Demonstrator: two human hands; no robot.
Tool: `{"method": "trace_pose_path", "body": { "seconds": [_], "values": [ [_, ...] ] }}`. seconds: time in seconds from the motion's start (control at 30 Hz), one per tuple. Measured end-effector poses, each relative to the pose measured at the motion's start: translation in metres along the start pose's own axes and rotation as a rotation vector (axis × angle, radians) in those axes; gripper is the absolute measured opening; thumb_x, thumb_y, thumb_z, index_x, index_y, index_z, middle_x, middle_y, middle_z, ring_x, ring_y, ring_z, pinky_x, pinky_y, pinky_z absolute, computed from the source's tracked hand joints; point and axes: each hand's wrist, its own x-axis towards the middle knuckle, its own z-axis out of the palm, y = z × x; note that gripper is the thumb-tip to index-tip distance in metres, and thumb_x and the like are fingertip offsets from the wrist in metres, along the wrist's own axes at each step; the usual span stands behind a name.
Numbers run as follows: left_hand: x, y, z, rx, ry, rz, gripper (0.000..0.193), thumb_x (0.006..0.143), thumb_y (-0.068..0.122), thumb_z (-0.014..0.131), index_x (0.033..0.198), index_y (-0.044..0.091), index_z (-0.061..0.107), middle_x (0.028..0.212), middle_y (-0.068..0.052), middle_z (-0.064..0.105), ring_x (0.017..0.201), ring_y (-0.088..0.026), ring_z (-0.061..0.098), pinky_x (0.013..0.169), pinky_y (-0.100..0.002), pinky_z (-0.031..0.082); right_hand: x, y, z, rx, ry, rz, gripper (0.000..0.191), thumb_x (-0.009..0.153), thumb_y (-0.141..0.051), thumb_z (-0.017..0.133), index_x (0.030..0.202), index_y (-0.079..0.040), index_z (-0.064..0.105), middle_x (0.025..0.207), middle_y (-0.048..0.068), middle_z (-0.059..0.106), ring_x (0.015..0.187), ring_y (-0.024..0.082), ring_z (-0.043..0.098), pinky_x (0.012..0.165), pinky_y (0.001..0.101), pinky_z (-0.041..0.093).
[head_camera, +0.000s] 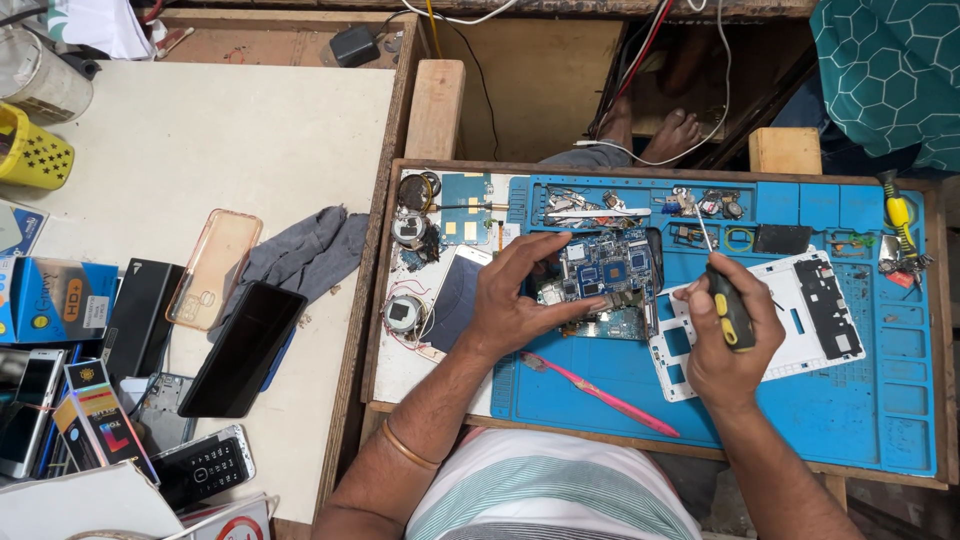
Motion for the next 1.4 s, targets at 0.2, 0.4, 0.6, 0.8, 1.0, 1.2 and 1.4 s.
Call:
{"method": "trace_pose_path", "body": {
  "seconds": [0.2, 0.4, 0.6, 0.8, 1.0, 1.2, 1.4],
  "values": [
    [0.0, -0.001, 0.001, -0.008, -0.019, -0.019, 0.078, 0.073, 0.036, 0.096, 0.139, 0.014, 0.061, 0.127, -0.011, 0.069, 0.114, -0.021, 0.072, 0.094, -0.032, 0.065, -0.01, -0.011, 0.005, -0.002, -0.181, -0.197, 0.052, 0.1, -0.021, 0.071, 0.14, 0.001, 0.047, 0.121, 0.016, 0.064, 0.107, 0.016, 0.069, 0.094, 0.03, 0.058],
    [0.0, -0.001, 0.001, -0.012, -0.029, -0.008, 0.076, 0.073, 0.035, 0.096, 0.138, 0.013, 0.062, 0.129, -0.012, 0.068, 0.119, -0.023, 0.071, 0.099, -0.034, 0.064, -0.001, -0.019, 0.004, -0.196, -0.374, -0.32, 0.041, 0.086, -0.006, 0.077, 0.123, 0.001, 0.063, 0.11, 0.017, 0.072, 0.106, 0.024, 0.072, 0.099, 0.0394, 0.056],
    [0.0, 0.0, 0.0, 0.019, -0.043, 0.043, 0.075, 0.071, 0.032, 0.098, 0.135, 0.012, 0.064, 0.13, -0.01, 0.069, 0.121, -0.024, 0.07, 0.103, -0.036, 0.062, 0.001, -0.019, 0.007, -0.231, -0.402, -0.322, 0.038, 0.084, -0.004, 0.079, 0.12, 0.001, 0.066, 0.103, 0.013, 0.075, 0.102, 0.025, 0.073, 0.09, 0.035, 0.058],
    [0.0, -0.002, 0.001, 0.03, -0.058, 0.03, 0.076, 0.07, 0.033, 0.098, 0.134, 0.011, 0.063, 0.129, -0.011, 0.069, 0.119, -0.024, 0.071, 0.102, -0.035, 0.062, 0.003, -0.02, 0.006, -0.231, -0.411, -0.279, 0.035, 0.083, -0.002, 0.079, 0.116, 0.001, 0.069, 0.1, 0.013, 0.076, 0.099, 0.024, 0.074, 0.087, 0.0336, 0.059],
    [0.001, -0.001, 0.0, 0.005, -0.022, -0.022, 0.076, 0.071, 0.033, 0.098, 0.135, 0.011, 0.064, 0.128, -0.013, 0.069, 0.117, -0.022, 0.071, 0.098, -0.034, 0.063, 0.001, -0.021, 0.003, -0.24, -0.412, -0.303, 0.034, 0.083, -0.001, 0.077, 0.115, 0.002, 0.068, 0.097, 0.013, 0.077, 0.099, 0.025, 0.074, 0.089, 0.0335, 0.059],
    [0.002, -0.001, -0.003, -0.097, 0.009, -0.151, 0.077, 0.068, 0.034, 0.099, 0.133, 0.01, 0.064, 0.117, -0.007, 0.071, 0.101, -0.015, 0.07, 0.085, -0.029, 0.06, -0.005, -0.009, 0.002, 0.048, -0.079, -0.154, 0.032, 0.102, -0.006, 0.068, 0.132, 0.001, 0.058, 0.105, 0.015, 0.073, 0.099, 0.019, 0.073, 0.092, 0.0312, 0.061],
    [0.0, -0.002, -0.003, -0.133, -0.02, -0.174, 0.076, 0.064, 0.036, 0.1, 0.127, 0.011, 0.065, 0.115, -0.005, 0.072, 0.099, -0.014, 0.07, 0.082, -0.028, 0.059, -0.001, 0.006, 0.0, 0.263, -0.079, 0.224, 0.04, 0.102, -0.01, 0.071, 0.136, 0.006, 0.059, 0.112, 0.015, 0.071, 0.099, 0.017, 0.069, 0.088, 0.0308, 0.058]
  ]
}}
